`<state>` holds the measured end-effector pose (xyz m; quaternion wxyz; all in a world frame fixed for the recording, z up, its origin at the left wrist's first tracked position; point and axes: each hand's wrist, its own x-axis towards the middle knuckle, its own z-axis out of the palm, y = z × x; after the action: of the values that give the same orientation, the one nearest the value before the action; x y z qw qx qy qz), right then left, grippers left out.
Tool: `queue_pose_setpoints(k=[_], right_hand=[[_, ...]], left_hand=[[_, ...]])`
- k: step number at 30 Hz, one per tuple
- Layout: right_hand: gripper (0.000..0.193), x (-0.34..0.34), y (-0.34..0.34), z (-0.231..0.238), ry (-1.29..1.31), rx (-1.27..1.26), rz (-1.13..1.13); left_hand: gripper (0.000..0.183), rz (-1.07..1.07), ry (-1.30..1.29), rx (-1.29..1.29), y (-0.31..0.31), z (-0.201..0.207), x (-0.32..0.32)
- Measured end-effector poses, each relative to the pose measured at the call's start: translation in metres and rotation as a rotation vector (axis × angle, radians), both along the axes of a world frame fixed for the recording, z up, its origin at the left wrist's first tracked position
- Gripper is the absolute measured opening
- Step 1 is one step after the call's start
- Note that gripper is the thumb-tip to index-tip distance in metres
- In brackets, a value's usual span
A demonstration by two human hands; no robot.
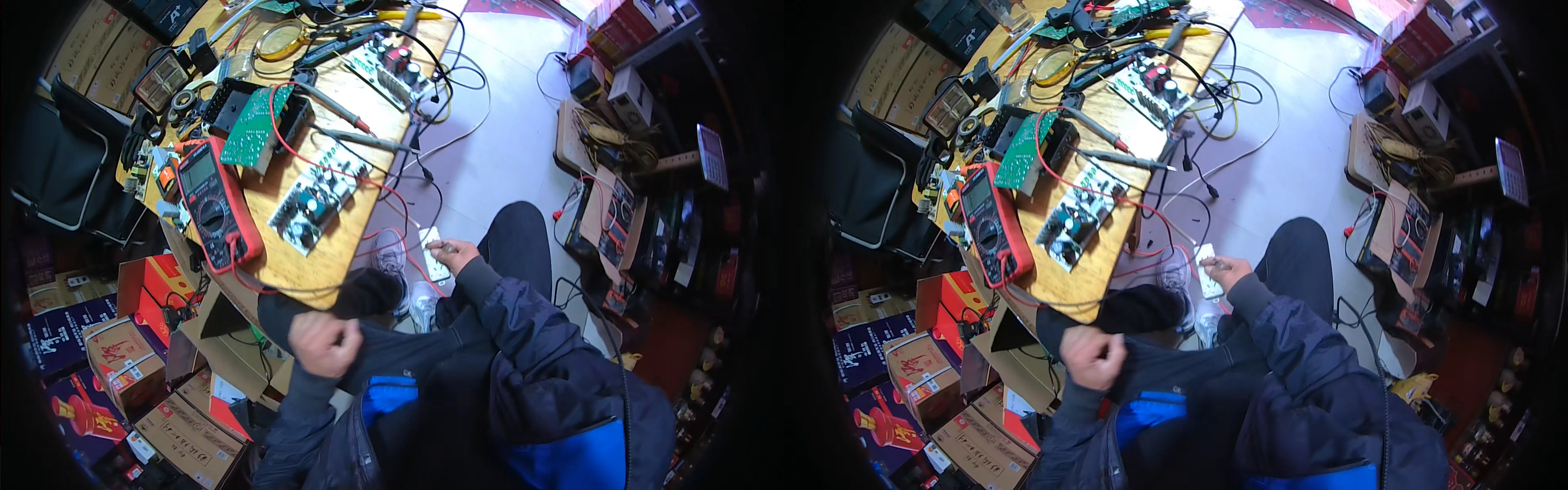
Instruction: The person sits on the floor in a cluttered workshop and uses a multimeter to test several small circuit boards. They pick up boards one at a time, place the multimeter probes on various points, and set the boards back on the table.
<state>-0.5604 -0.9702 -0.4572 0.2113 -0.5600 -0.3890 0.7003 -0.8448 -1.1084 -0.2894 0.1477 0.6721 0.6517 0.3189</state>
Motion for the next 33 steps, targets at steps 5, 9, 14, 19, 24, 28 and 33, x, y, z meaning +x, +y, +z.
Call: queue_pose_setpoints(k=[5, 9, 14, 19, 24, 28, 33], right_hand=[[0.028, 0.014, -0.017, 0.023, 0.123, -0.074, -0.195], [0.033, 0.023, -0.025, 0.032, 0.321, -0.163, -0.252], [0.043, 0.025, -0.031, 0.044, 0.180, -0.088, -0.153], [0.064, 0.036, -0.024, 0.056, 0.184, 0.051, -0.230], [0.036, 0.042, -0.018, 0.068, 0.219, 0.128, -0.224], [0.025, 0.031, -0.024, 0.071, 0.138, 0.245, -0.123], [0.020, 0.027, -0.028, 0.070, -0.136, 0.345, -0.057]], left_hand=[[0.022, -0.002, -0.532, -0.381, 0.021, -0.053, 0.090], [0.045, 0.107, -1.336, -0.851, 0.077, -0.119, 0.133], [0.033, 0.053, -1.862, -0.985, 0.090, -0.151, 0.137], [0.040, 0.271, -1.869, -0.860, 0.095, -0.150, 0.131], [0.047, 0.262, -1.780, -0.768, 0.098, -0.144, 0.132], [0.048, 0.183, -1.815, -0.720, 0.098, -0.140, 0.134], [0.045, 0.199, -1.680, -0.679, 0.098, -0.142, 0.140]])
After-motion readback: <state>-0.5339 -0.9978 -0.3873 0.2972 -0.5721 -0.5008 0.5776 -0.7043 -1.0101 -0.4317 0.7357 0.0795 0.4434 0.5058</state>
